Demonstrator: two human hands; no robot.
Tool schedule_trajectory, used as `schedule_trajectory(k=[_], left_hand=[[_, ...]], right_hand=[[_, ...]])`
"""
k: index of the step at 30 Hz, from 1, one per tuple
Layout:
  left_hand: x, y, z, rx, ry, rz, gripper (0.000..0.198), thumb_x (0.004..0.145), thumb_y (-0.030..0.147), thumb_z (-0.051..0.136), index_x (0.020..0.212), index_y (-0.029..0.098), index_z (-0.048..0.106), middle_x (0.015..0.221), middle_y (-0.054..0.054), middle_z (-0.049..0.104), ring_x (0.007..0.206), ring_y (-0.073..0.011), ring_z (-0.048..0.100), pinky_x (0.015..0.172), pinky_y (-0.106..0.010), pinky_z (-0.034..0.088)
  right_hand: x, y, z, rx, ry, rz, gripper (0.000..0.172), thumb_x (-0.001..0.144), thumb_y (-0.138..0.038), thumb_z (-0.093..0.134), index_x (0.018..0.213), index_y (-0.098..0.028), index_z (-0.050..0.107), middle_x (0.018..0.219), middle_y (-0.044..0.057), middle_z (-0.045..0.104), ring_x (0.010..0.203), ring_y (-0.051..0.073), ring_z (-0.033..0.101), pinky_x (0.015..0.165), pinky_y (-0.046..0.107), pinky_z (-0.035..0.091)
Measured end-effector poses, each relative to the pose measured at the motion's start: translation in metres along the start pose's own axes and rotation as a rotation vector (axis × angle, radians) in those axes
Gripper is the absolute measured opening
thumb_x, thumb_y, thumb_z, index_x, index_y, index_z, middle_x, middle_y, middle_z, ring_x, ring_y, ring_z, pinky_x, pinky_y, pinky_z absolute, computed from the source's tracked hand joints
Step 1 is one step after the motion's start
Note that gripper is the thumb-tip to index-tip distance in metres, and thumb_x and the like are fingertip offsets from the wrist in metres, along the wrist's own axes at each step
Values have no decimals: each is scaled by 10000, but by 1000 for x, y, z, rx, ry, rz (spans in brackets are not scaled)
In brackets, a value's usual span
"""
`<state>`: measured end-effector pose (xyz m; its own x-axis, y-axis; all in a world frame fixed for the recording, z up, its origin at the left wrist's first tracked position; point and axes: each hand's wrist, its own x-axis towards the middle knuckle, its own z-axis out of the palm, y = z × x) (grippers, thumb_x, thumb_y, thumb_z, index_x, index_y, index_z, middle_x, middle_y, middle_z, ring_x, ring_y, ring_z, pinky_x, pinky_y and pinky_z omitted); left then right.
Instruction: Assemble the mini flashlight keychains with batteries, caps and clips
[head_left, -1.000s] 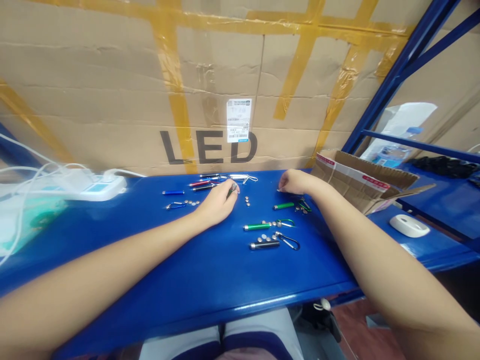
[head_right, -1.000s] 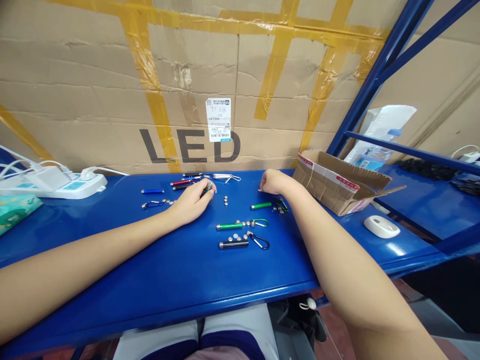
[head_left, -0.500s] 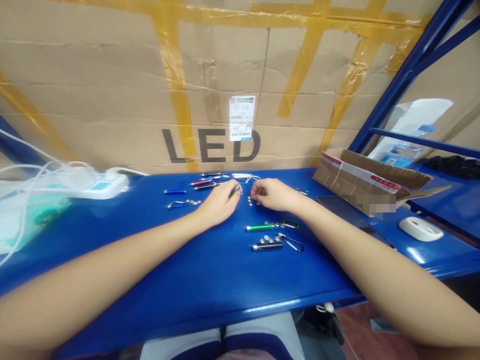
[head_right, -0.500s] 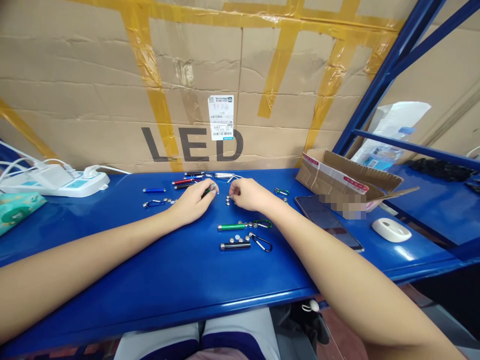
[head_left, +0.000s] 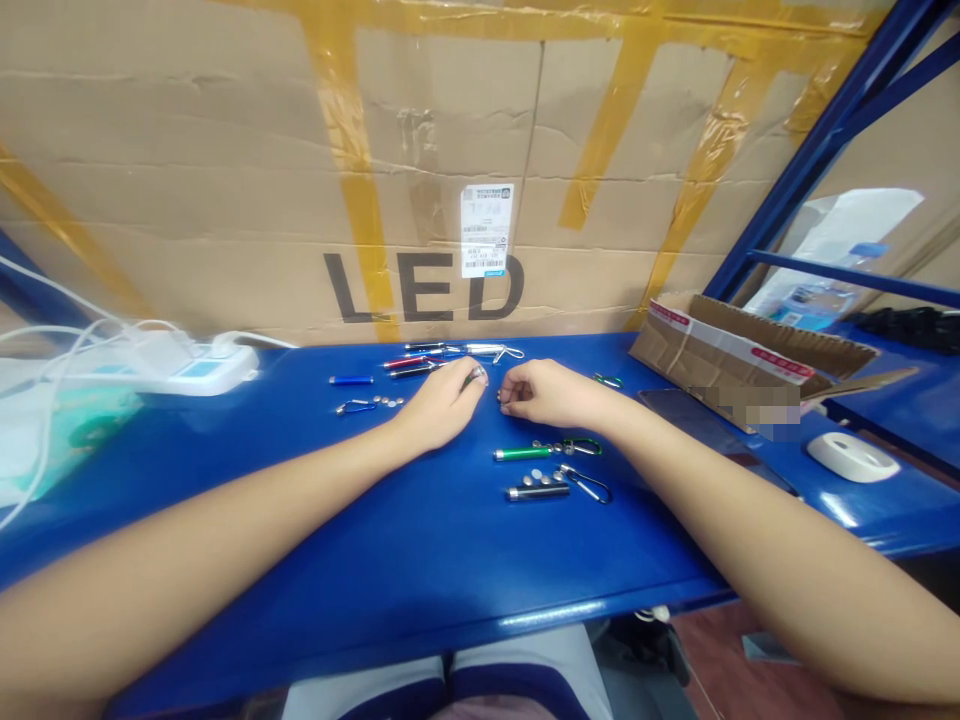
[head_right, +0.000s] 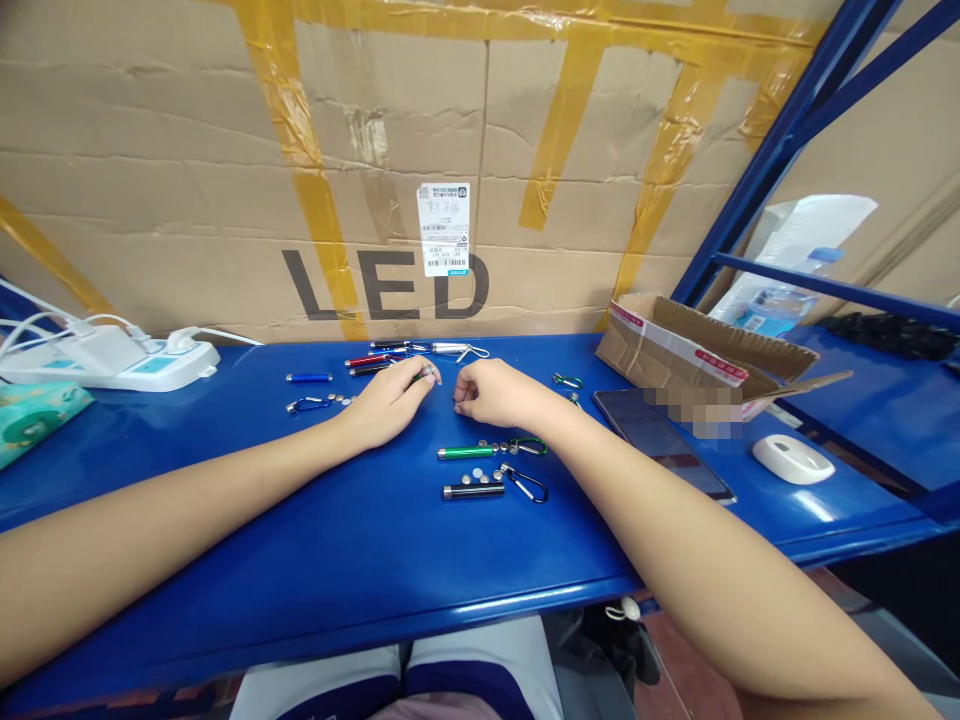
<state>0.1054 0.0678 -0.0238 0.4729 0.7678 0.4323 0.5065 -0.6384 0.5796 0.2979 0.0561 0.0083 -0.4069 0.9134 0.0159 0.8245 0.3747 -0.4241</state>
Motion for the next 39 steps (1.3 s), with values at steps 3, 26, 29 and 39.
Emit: schedule_trajectory(k=[3,26,29,39], left_hand=[[1,0,0,8,-7,1,204,969,277,405,891,192,573,941,-61,659,904,-224,606,867,-389,463],[1,-6,0,131,-44,206,243,986,325,477,1079,213,671,1099,-79,676,1061,-246,571,991,-414,422],[2,-8,0,43,-35,171,241,951,323,551,1113,226,700,1091,-73,678,1027,-229,587,951,-392,458],[4,-17,1,-348,77,56,224,781,339,763,940,182,745,1040,-74,706,974,-213,662,902,-366,539]], right_hand=[[1,2,2,-15,-11,-27,88,804,-105,643,838,-174,686,862,62,747,743,176,664,657,263,474],[9,1,1,814,357,-75,179,708,-245,755,823,-158,650,678,12,693,642,141,667,682,295,567],[8,-1,1,852,358,-65,182,700,-267,769,809,-152,679,708,26,716,681,153,694,723,311,583],[6,-3,1,856,400,-139,233,658,-285,818,836,-165,728,772,47,757,727,182,716,768,344,593]])
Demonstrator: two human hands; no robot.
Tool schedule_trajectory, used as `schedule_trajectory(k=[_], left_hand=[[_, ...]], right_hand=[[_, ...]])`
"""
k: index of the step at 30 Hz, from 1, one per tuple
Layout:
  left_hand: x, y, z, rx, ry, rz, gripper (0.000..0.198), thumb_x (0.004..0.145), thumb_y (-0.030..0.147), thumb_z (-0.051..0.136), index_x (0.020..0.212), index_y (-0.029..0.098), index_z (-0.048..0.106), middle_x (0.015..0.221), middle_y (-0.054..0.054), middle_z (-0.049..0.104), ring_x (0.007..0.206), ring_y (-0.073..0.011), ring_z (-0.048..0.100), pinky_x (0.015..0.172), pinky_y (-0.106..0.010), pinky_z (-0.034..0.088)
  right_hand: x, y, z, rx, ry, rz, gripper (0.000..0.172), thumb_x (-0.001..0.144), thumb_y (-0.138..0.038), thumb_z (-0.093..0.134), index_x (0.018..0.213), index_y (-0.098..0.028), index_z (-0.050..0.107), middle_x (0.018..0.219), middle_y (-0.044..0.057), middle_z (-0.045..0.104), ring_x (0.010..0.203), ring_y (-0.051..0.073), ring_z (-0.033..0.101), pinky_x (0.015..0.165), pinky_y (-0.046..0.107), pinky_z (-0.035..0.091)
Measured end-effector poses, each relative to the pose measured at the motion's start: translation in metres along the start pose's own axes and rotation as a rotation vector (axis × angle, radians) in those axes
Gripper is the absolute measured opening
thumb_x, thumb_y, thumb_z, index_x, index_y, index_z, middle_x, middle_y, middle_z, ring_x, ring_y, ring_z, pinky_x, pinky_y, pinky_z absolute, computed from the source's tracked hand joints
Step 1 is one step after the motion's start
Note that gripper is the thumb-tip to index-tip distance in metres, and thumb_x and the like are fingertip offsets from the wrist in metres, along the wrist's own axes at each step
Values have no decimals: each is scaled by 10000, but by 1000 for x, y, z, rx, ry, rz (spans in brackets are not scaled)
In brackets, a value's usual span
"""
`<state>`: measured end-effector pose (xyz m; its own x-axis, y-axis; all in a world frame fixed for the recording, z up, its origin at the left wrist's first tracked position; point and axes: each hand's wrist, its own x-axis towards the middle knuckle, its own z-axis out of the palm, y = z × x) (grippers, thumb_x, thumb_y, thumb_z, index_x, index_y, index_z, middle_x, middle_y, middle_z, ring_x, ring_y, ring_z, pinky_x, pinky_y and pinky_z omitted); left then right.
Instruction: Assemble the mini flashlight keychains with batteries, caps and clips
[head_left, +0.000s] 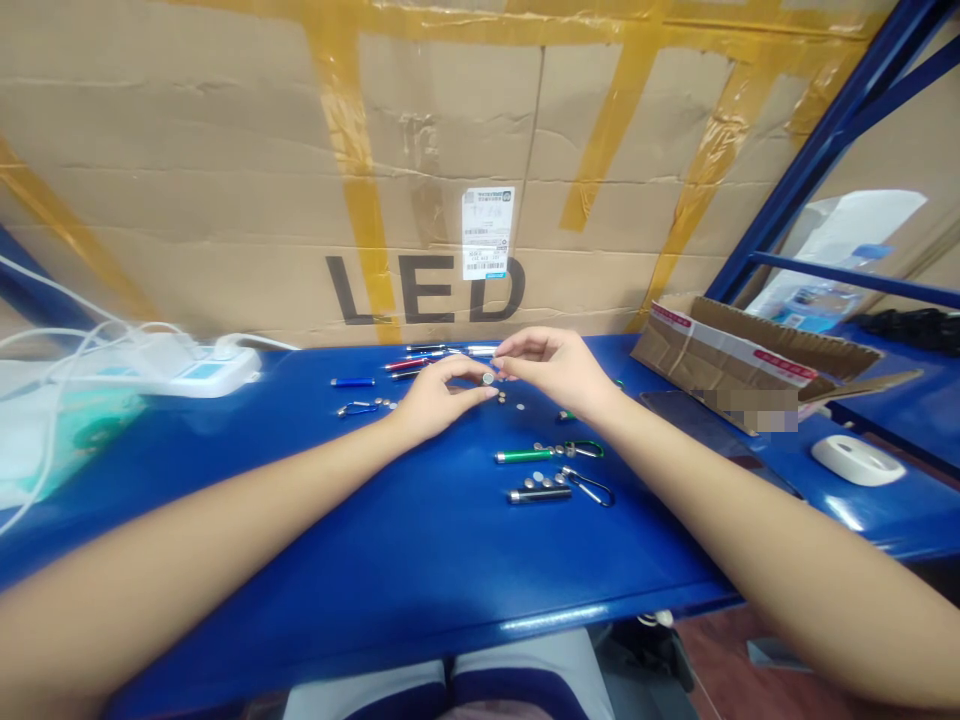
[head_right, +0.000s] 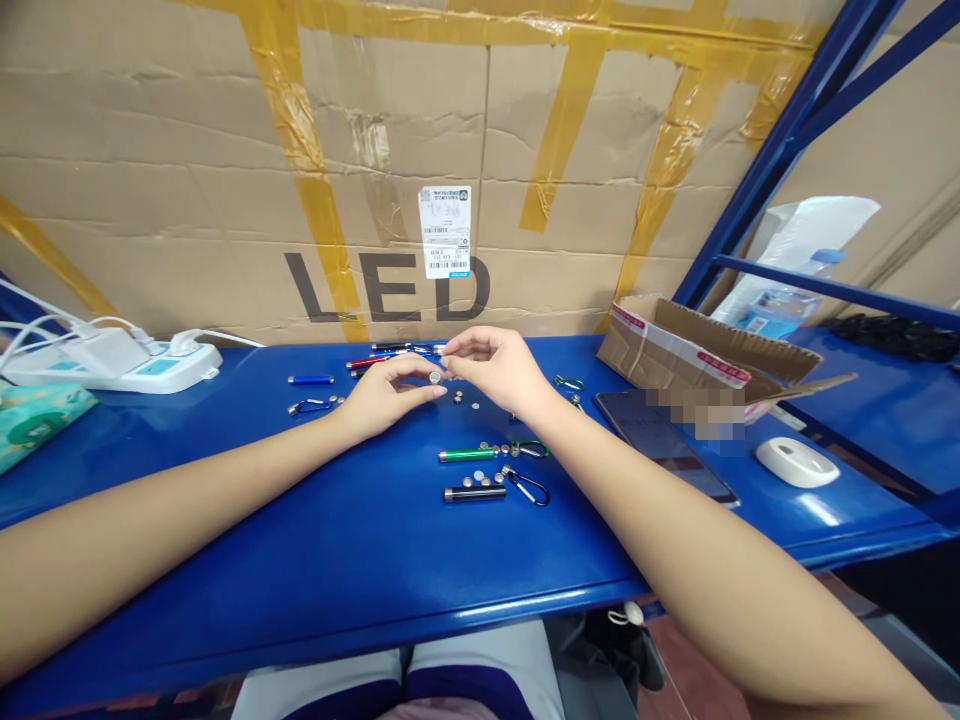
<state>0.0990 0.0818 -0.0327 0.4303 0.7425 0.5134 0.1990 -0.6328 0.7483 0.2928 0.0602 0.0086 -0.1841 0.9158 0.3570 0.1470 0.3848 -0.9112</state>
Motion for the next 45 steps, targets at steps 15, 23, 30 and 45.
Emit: schedule_trajectory(k=[15,23,30,45], left_hand=[[2,-4,1,-40,56,-23,204,754,282,782,924,174,754,1028,-77,719,1004,-220,668,958,-400,526],[3,-7,-1,-121,42,-23,232,753,343,786,904,169,766,986,-82,729,958,-224,671,929,-384,501],[4,-11,-1,-144,42,12,233,744,359,793,880,172,768,946,-80,734,912,-220,668,884,-370,504],[3,-7,-2,-138,38,-3,243,749,375,787,884,174,767,954,-83,741,925,-219,670,896,-380,508]], right_hand=[[0,4,2,-15,-41,-7,261,713,-316,801,911,-161,729,850,64,757,807,193,710,798,371,576],[-4,3,5,-141,-116,-133,232,755,-349,777,901,-174,735,858,37,676,695,134,590,628,294,495],[-2,7,5,-135,-147,-155,178,752,-299,782,892,-193,757,914,25,629,657,104,550,594,280,460],[-3,6,4,-187,-151,-136,196,768,-346,765,914,-216,758,935,25,627,628,96,533,551,266,454]])
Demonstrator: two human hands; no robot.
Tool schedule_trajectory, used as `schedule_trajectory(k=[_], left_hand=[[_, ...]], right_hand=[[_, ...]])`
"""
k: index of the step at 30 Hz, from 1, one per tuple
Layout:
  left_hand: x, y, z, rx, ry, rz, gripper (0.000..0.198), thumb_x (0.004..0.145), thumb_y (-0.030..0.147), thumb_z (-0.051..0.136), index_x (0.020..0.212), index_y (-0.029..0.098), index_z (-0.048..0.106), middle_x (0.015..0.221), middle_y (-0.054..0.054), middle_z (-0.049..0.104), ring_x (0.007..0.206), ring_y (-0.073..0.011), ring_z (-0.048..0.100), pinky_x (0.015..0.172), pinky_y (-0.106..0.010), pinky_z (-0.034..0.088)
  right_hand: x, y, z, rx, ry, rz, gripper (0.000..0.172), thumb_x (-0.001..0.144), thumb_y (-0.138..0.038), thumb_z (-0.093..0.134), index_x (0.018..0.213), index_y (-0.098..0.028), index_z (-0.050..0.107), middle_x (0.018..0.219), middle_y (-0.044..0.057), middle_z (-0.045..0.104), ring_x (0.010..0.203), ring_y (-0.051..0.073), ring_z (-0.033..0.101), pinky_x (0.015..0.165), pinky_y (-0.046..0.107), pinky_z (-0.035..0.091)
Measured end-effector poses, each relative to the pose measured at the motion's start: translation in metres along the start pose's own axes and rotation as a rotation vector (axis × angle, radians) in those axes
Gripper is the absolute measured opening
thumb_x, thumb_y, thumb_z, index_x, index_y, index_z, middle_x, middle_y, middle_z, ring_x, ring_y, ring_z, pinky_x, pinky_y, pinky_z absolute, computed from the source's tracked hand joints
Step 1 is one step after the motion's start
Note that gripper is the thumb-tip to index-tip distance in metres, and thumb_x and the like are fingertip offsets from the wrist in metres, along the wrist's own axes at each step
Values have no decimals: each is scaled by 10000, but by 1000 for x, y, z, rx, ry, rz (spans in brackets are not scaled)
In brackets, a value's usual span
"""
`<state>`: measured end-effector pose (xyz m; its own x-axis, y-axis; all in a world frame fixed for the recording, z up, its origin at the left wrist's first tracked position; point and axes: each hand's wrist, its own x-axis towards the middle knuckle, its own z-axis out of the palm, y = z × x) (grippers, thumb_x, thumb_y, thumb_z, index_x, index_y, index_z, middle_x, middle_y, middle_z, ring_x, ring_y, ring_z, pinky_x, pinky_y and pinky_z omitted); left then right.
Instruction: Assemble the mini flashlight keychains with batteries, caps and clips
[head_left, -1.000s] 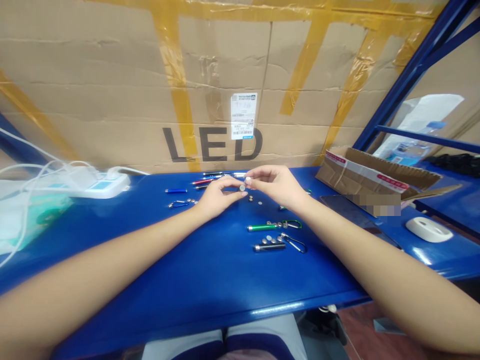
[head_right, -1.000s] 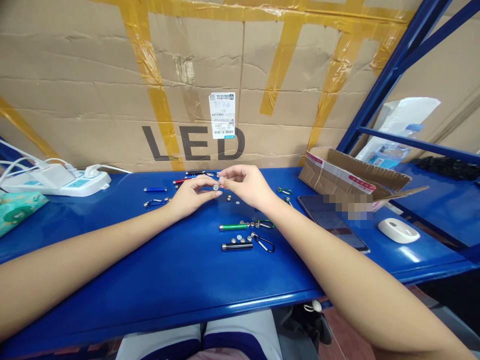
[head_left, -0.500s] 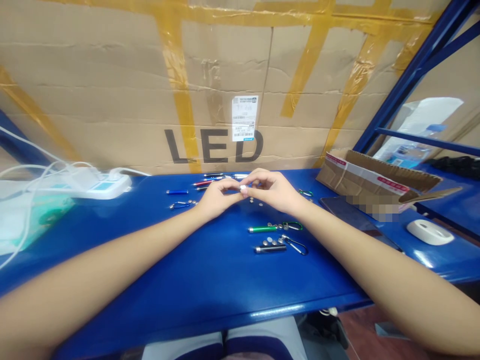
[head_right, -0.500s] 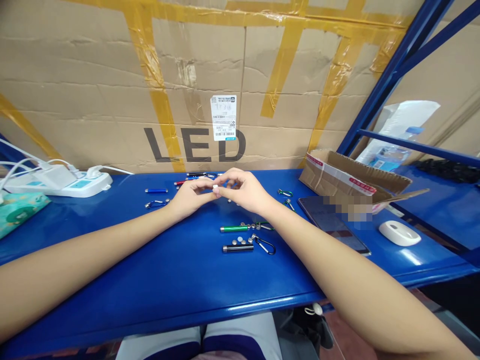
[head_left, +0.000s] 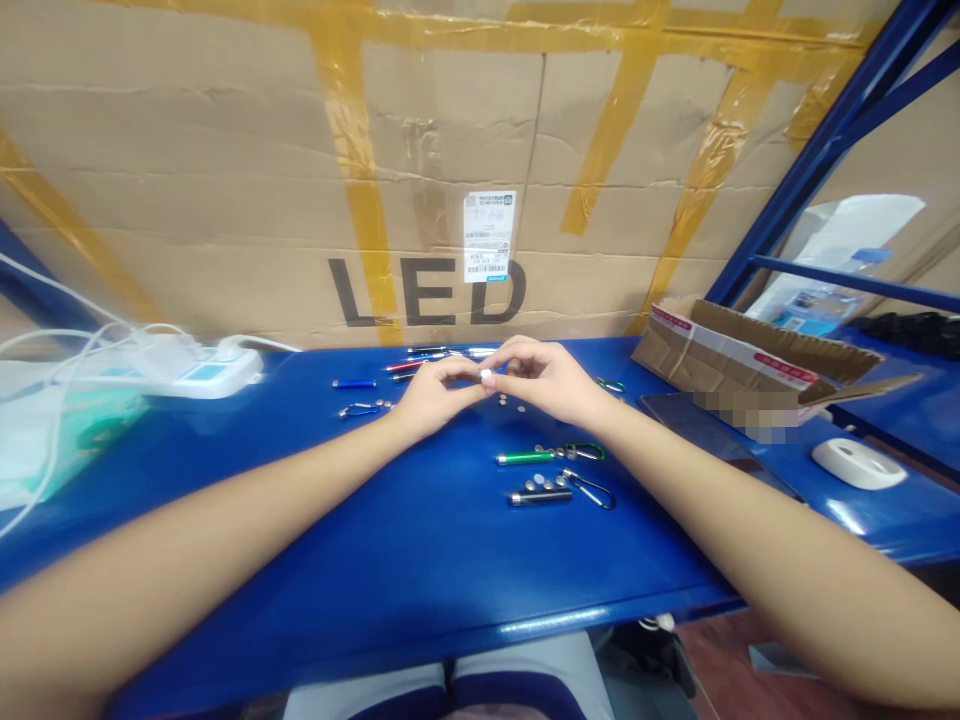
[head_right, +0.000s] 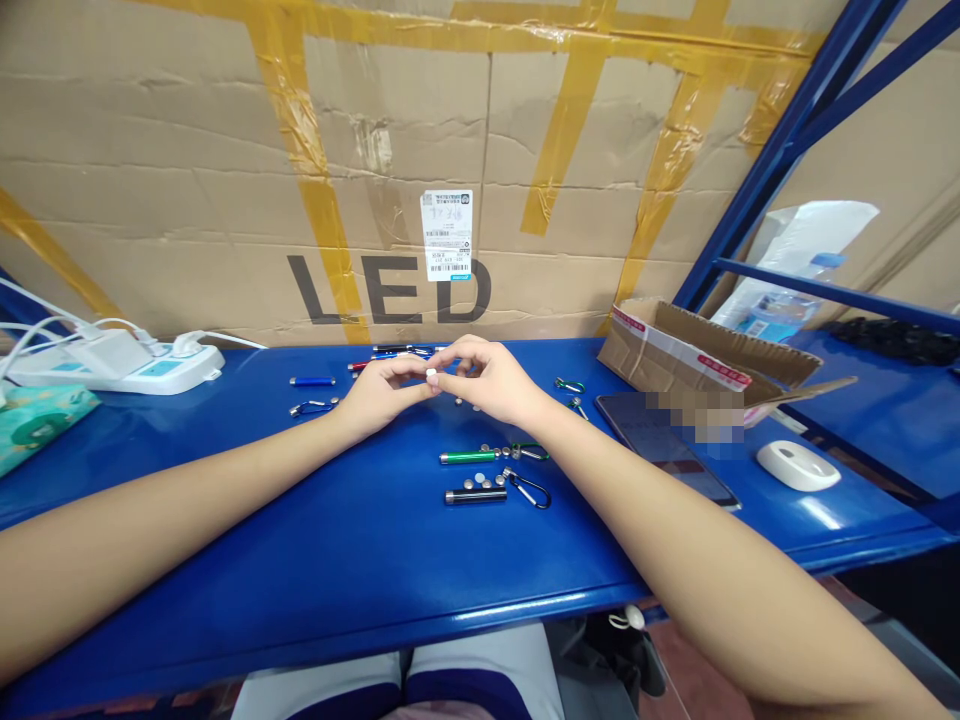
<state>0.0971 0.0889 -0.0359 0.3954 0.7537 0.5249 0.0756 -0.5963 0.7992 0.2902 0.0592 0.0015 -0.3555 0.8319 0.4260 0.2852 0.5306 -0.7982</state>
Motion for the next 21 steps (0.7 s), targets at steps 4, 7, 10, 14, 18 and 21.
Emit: schedule_trajectory(k=[4,7,10,14,18,21], left_hand=[[1,-1,-1,13,-4,-1,239,749,377,783,879,178,766,945,-78,745,919,-224,673,894,-383,513],[1,-1,-1,22,-9,-1,244,753,379,779,888,176,767,949,-80,742,925,-227,673,894,-383,514],[1,0,0,28,4,-8,254,737,387,790,866,169,764,953,-87,740,933,-233,673,904,-389,513],[0,3,1,33,20,-10,240,729,372,798,859,173,760,973,-89,741,968,-237,674,946,-402,502],[0,3,0,81,28,0,221,729,336,799,868,170,753,973,-90,737,954,-232,677,943,-400,504],[1,2,-1,123,56,-17,218,739,342,789,874,173,754,967,-86,737,954,-232,677,937,-400,504]], right_hand=[[0,0,0,-17,-1,-5,197,766,-348,762,909,-213,756,939,31,638,626,97,530,573,270,461],[0,-1,-1,-47,-10,-19,180,771,-329,750,904,-208,749,941,31,640,632,98,527,607,278,468],[-1,-2,-3,-102,-29,-59,207,758,-288,745,942,-194,731,971,42,643,673,110,535,654,289,477],[0,-4,-9,-150,-51,-21,298,787,-261,686,1073,-180,666,1008,59,667,742,142,571,689,300,487],[2,-2,-15,-302,-55,113,212,788,-182,620,997,-173,655,910,47,681,717,150,589,655,281,479],[1,3,-17,-480,-142,143,209,738,-135,648,942,-175,675,849,37,692,700,156,604,648,273,464]])
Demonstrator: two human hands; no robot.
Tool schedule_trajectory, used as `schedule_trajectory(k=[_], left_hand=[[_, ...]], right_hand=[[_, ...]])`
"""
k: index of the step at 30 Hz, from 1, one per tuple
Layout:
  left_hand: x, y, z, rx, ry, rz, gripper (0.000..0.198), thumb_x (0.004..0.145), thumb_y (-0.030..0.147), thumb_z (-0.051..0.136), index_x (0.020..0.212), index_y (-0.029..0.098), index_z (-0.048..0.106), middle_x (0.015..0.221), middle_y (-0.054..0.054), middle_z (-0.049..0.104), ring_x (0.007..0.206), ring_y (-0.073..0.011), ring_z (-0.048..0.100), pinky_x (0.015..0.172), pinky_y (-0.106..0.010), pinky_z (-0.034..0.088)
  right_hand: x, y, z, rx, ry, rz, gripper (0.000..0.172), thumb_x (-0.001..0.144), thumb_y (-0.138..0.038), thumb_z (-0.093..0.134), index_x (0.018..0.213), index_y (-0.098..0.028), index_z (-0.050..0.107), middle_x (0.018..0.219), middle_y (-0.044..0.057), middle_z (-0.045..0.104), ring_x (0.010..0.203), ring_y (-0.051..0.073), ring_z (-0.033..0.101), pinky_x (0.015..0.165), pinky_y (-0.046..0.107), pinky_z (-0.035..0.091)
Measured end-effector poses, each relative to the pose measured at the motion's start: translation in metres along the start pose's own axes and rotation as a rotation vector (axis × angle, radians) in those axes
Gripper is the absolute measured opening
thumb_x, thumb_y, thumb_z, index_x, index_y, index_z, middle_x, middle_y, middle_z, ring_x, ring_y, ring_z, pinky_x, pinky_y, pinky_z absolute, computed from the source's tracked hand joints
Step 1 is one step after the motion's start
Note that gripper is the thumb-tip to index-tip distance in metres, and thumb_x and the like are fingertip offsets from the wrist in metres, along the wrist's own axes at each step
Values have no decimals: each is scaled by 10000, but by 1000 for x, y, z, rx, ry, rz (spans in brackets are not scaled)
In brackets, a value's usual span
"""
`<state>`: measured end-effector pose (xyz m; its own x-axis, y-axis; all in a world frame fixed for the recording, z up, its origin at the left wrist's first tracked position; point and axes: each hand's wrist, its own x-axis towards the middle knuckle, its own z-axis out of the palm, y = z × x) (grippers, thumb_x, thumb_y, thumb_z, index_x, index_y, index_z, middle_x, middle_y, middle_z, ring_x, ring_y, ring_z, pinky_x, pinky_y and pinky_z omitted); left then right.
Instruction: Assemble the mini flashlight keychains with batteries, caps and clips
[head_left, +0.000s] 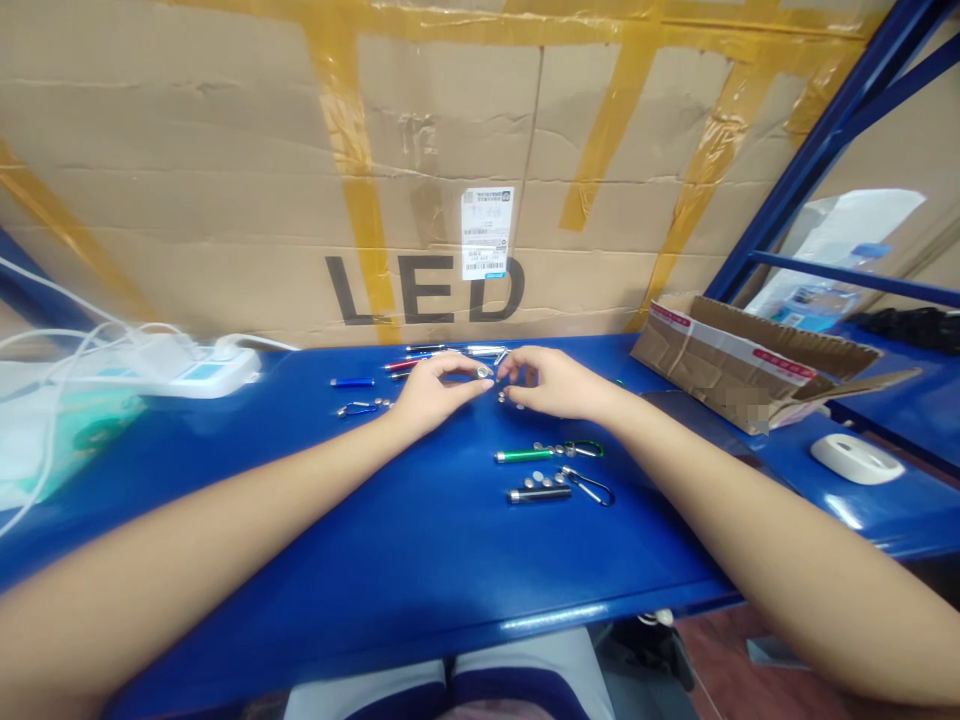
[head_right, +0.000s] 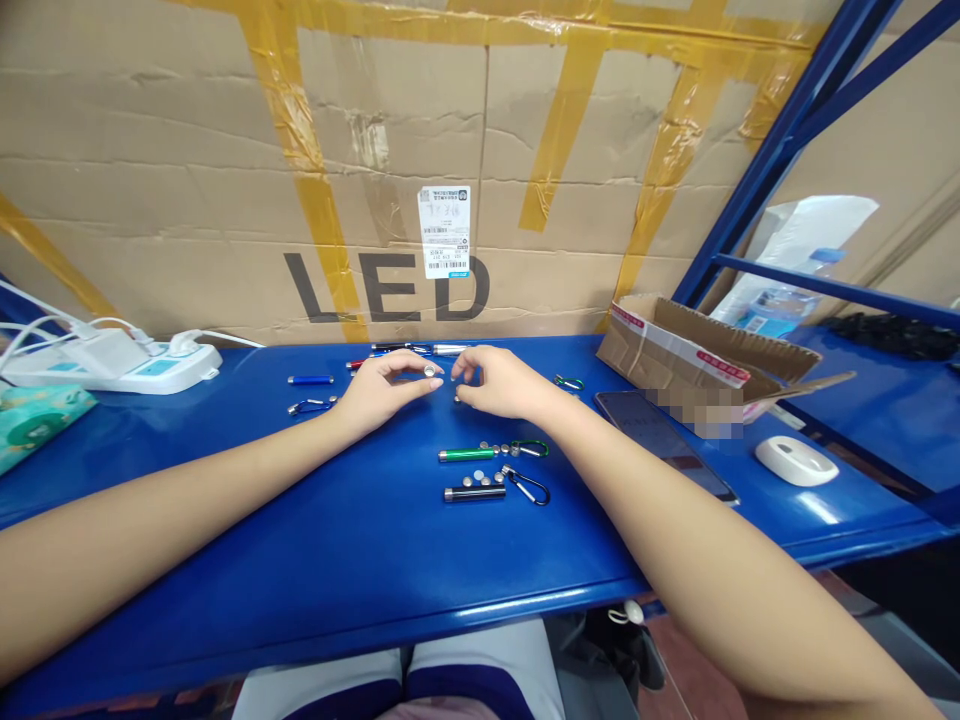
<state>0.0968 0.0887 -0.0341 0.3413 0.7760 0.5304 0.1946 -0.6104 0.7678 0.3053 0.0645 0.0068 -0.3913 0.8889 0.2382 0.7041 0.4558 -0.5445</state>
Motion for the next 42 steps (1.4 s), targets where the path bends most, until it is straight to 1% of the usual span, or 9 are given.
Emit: schedule_trajectory(k=[3,6,12,17,24,31,35,39,42], left_hand=[[1,-2,0,10,15,-25,235,734,359,792,876,176,755,971,-84,738,956,-234,676,937,-406,505],[1,-4,0,2,12,-24,238,732,368,793,868,176,753,970,-83,737,950,-232,676,934,-408,506],[1,-2,1,8,9,-26,226,731,355,792,867,179,751,963,-81,740,945,-234,678,932,-415,507],[1,0,1,-1,-3,-29,224,737,353,788,858,169,748,958,-85,740,942,-229,682,937,-408,507],[0,-1,1,-21,-26,-16,249,729,371,796,873,174,750,960,-80,734,934,-224,681,927,-403,518],[1,-2,1,-26,-30,-19,222,733,342,793,872,175,748,961,-79,731,937,-222,681,931,-401,517],[0,-1,1,-25,-29,-25,216,731,327,794,868,166,748,951,-79,733,931,-221,683,927,-393,518],[0,0,1,-18,-38,-24,221,732,334,794,876,172,753,962,-76,739,939,-223,683,937,-391,515],[0,1,1,-18,-41,-23,225,729,337,798,876,172,755,973,-78,741,946,-224,684,947,-393,513]], right_hand=[[0,5,4,-75,-78,-2,182,751,-154,669,930,-176,689,823,35,703,688,159,616,635,269,454],[0,9,7,-73,-115,-10,146,786,-163,657,928,-177,688,797,32,701,674,160,617,621,267,450],[2,12,8,-68,-103,-69,132,793,-138,652,914,-186,676,788,28,700,677,159,616,618,262,439],[2,12,8,-74,-123,-108,167,798,-68,597,878,-184,686,840,40,728,716,168,634,672,280,464],[2,10,9,-89,-123,-18,128,800,-87,623,847,-182,695,813,48,734,699,175,649,660,283,475],[2,10,14,-93,-105,-36,44,821,-140,639,808,-181,652,761,43,703,660,169,619,627,283,451],[1,5,11,-95,-41,-58,22,812,-154,631,826,-171,630,747,36,674,656,162,597,630,282,443],[1,2,9,80,104,-45,85,774,-138,609,851,-174,607,724,14,650,657,154,606,638,278,475],[3,2,8,225,208,-53,100,753,-150,620,849,-177,617,752,20,658,685,154,620,659,284,503]])
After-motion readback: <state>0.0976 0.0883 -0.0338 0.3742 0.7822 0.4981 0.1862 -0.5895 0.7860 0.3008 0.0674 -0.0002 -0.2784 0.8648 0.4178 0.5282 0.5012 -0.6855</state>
